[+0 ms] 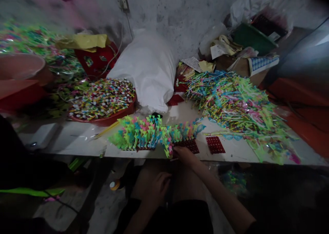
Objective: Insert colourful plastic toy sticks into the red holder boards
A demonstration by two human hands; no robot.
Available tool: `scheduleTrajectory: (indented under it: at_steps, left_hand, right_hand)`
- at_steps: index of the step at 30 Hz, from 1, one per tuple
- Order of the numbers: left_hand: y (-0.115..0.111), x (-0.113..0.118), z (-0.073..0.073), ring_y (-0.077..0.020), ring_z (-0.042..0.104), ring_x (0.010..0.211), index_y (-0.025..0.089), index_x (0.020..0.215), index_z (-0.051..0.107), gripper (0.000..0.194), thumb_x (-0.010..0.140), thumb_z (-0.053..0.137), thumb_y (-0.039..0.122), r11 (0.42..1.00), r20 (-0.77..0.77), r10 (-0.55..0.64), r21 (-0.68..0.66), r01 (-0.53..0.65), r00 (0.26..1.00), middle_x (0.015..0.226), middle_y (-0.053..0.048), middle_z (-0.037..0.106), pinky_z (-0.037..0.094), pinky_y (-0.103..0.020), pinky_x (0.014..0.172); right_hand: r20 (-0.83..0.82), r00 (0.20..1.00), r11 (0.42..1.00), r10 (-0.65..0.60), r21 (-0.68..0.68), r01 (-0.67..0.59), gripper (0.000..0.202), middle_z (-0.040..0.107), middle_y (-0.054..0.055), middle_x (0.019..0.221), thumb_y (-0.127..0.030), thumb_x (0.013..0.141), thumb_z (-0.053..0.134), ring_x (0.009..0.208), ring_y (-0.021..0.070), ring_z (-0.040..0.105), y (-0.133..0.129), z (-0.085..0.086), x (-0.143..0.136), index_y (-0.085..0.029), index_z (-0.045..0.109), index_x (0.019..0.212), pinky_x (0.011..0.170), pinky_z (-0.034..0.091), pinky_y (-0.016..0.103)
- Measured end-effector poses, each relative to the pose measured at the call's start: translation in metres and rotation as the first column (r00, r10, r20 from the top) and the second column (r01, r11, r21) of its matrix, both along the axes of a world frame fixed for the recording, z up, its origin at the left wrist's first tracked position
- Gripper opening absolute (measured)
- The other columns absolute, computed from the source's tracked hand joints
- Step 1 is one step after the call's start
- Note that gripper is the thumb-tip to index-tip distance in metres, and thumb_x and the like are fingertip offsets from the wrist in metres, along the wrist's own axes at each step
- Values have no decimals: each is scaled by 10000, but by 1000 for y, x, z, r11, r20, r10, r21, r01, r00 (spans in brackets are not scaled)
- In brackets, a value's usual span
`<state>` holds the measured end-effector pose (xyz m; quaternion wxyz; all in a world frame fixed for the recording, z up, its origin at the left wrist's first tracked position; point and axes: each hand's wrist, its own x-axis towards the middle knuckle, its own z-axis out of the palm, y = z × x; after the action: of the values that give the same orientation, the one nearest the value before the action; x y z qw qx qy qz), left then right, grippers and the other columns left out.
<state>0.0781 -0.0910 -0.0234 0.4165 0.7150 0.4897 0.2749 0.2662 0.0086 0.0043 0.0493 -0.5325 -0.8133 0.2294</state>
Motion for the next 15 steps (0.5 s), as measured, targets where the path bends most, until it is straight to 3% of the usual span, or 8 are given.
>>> scheduleTrajectory:
  at_steps: [4,8,11,13,15]
  left_hand:
    - [2,2,5,-179,608,943,225,1005,615,242,869,418,264,1000,-15,-17,17,17,1000,1010,-53,655,503,-324,842]
    - [6,2,5,-185,619,942,240,991,623,241,861,423,272,998,-38,3,63,-1,999,1001,-45,667,507,-335,859]
    - [9,-2,2,-194,636,928,235,963,636,239,846,439,304,997,-51,28,75,-24,998,985,-49,682,518,-343,860]
    - [11,-6,-2,-193,650,905,238,954,642,243,839,443,315,998,-70,37,60,-33,997,972,-42,693,532,-334,840]
    - [12,-10,-8,-189,662,884,245,947,648,247,839,439,320,998,-92,45,59,-39,995,955,-34,704,545,-314,817]
  right_hand:
    - [-9,1000,1000,-21,3,21,231,690,105,988,-107,872,446,889,190,648,-2,1,-1,-150,635,999,780,466,268]
    - [-244,963,993,-112,10,118,301,649,96,1134,-126,868,452,1007,190,616,-23,-9,4,-184,588,1130,876,460,301]
    - [-469,871,989,-145,-34,146,542,585,80,1251,-157,854,477,1092,180,575,-46,-25,10,-226,343,1375,918,454,325]
    - [-528,828,981,-190,-71,180,648,574,77,1265,-179,847,483,1102,181,570,-56,-35,17,-237,210,1431,922,457,346]
    - [-517,821,968,-243,-71,242,558,593,81,1235,-199,845,472,1085,196,579,-57,-43,30,-231,329,1383,922,455,366]
